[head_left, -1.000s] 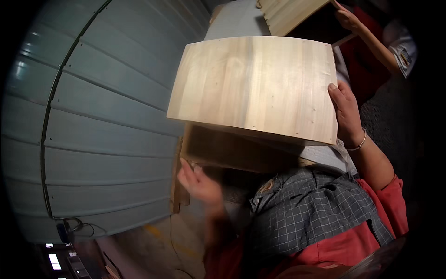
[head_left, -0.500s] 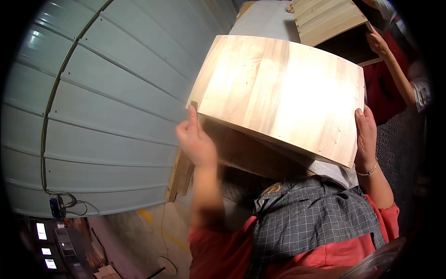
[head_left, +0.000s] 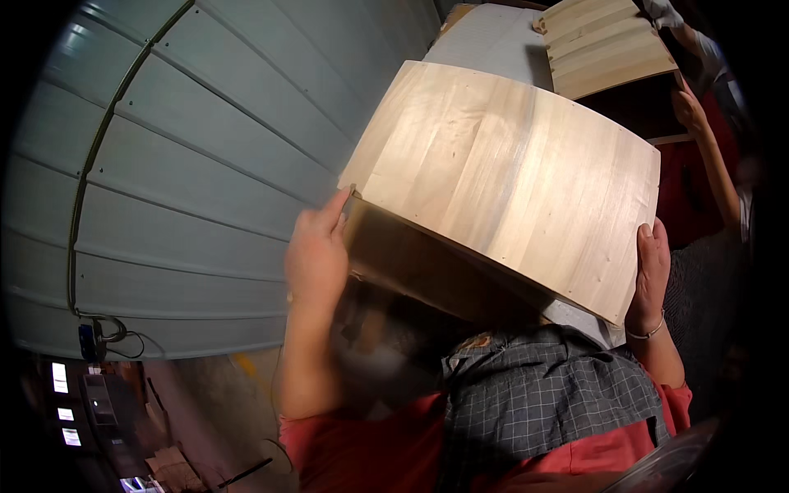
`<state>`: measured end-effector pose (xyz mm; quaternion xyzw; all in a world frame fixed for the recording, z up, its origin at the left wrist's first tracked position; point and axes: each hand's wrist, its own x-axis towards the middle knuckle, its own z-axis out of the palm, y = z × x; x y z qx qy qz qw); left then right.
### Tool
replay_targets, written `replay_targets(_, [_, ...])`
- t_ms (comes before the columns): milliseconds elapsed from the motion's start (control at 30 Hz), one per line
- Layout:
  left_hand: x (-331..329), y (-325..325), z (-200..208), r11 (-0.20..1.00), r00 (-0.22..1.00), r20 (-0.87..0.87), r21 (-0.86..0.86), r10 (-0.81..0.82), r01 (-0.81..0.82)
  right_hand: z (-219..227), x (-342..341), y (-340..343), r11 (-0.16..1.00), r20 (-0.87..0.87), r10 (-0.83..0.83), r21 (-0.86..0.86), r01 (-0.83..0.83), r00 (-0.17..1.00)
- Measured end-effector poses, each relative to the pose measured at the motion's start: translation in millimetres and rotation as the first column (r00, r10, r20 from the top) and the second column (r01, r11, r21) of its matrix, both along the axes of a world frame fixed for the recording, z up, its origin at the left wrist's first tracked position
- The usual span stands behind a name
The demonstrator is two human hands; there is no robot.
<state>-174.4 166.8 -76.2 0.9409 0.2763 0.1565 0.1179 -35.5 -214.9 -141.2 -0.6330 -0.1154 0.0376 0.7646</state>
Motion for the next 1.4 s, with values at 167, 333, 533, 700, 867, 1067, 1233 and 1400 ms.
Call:
replay_targets(167, [-1.9, -4.3, 31.9, 0.994, 0.988, -0.144, -0.1, -0.051, 0.037, 11.6, -9.7, 3.9, 0.999, -0.057, -0.039, -0.017, 0.038, 0.998])
replay_targets(333, [3.0, 8.6, 30.6, 0.994, 0.996, -0.085, -0.104, -0.021, 0.012, 20.6, -14.9, 9.6, 0.998, -0.01, -0.04, -0.043, 0.039, 0.999])
replay_targets(533, [-8.0, 2.9, 25.1, 0.978, 0.987, -0.037, -0.144, -0.158, 0.151, 12.5, -13.6, -2.5, 0.997, 0.023, 0.007, -0.078, -0.005, 1.0])
replay_targets(700, [-3.0, 15.0, 22.6, 0.995, 0.999, -0.012, -0.086, -0.054, 0.052, 13.7, -15.7, 2.7, 0.999, -0.063, -0.013, 0.033, 0.015, 0.998])
replay_targets(867, [-5.5, 14.7, 26.5, 0.961, 0.986, -0.054, -0.238, -0.159, 0.142, 11.5, -17.4, -2.2, 1.0, -0.015, -0.014, -0.028, 0.013, 1.0])
replay_targets(1067, [-3.6, 28.5, 26.3, 0.983, 0.995, -0.057, -0.168, -0.078, 0.067, 17.4, -18.2, 6.3, 0.999, -0.058, -0.029, 0.024, 0.03, 0.998])
replay_targets(1233, [-3.5, 13.4, 54.1, 0.966, 0.966, -0.24, 0.211, -0.095, 0.148, 18.9, -18.5, -1.5, 0.998, -0.014, -0.008, -0.057, 0.007, 1.0])
replay_targets(1400, [10.2, 16.3, 64.5, 0.893, 0.933, -0.317, 0.35, -0.171, 0.283, 21.4, -19.8, 3.2, 0.999, -0.029, -0.01, -0.041, 0.009, 1.0])
